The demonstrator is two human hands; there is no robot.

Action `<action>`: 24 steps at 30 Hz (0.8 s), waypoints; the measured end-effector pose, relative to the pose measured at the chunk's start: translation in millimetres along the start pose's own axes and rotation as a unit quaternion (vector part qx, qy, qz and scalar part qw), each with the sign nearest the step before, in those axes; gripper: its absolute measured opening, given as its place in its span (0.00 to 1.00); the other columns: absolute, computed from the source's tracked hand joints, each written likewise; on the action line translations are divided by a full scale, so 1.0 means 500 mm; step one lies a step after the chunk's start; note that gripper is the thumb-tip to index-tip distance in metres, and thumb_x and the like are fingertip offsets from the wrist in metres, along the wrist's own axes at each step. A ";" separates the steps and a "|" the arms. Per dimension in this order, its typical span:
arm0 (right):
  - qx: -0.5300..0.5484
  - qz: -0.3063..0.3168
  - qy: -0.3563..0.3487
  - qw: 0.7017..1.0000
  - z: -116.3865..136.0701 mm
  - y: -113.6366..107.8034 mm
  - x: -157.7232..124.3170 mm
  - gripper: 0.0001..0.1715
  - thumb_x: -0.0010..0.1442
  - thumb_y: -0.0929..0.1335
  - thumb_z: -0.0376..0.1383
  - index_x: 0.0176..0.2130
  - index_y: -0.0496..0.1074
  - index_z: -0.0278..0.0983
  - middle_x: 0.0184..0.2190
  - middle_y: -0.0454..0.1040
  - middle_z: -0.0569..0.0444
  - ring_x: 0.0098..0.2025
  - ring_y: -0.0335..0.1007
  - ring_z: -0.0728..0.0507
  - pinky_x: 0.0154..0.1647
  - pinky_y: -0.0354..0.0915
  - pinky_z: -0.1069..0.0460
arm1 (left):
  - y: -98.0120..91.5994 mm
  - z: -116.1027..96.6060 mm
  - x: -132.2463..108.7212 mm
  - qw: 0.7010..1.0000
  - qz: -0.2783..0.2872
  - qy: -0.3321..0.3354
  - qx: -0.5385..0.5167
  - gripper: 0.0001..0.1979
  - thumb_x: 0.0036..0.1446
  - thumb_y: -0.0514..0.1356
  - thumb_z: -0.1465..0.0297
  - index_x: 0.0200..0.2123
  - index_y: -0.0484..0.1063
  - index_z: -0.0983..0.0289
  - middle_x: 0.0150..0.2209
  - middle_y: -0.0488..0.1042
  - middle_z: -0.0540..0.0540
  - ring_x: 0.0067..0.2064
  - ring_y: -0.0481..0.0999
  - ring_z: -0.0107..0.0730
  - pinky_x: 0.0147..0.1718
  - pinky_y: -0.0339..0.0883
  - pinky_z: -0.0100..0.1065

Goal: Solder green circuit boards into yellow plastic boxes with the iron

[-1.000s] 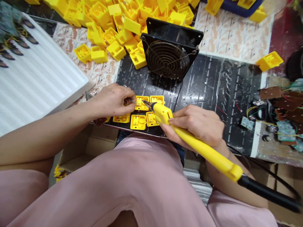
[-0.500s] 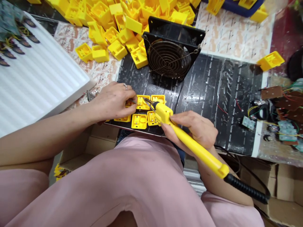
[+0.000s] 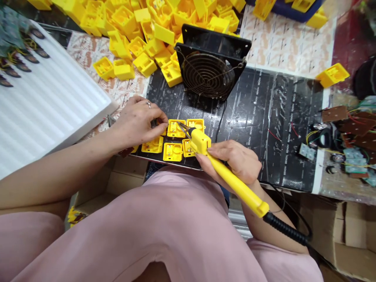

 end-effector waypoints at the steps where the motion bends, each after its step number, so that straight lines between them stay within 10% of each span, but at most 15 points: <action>1: -0.001 0.007 -0.004 1.000 0.002 0.002 0.001 0.13 0.57 0.79 0.29 0.38 0.75 0.42 0.27 0.82 0.59 0.25 0.81 0.45 0.21 0.76 0.54 | 0.001 -0.001 0.001 1.000 0.006 -0.001 0.004 0.15 0.64 0.53 0.65 0.38 0.80 0.60 0.38 0.82 0.55 0.44 0.79 0.42 0.60 0.60 0.48; 14: -0.030 0.118 -0.067 0.990 0.020 0.035 0.025 0.11 0.60 0.79 0.31 0.36 0.74 0.39 0.28 0.81 0.57 0.28 0.80 0.47 0.28 0.76 0.55 | -0.001 -0.005 0.005 1.000 0.008 -0.001 0.000 0.14 0.61 0.55 0.65 0.35 0.81 0.61 0.35 0.82 0.54 0.43 0.79 0.42 0.59 0.60 0.48; 24: -0.002 0.072 -0.055 0.996 0.014 0.025 0.018 0.14 0.55 0.81 0.28 0.35 0.75 0.38 0.27 0.82 0.56 0.26 0.79 0.47 0.23 0.73 0.55 | 0.001 -0.007 0.008 1.000 0.024 -0.006 0.000 0.15 0.61 0.55 0.65 0.36 0.82 0.60 0.35 0.81 0.54 0.44 0.79 0.43 0.59 0.60 0.48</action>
Point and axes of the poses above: each hand's wrist, its own x-axis towards the middle knuckle, its own y-axis out of the palm, z = x × y, the point moved 8 cm from there along x, towards the middle knuckle
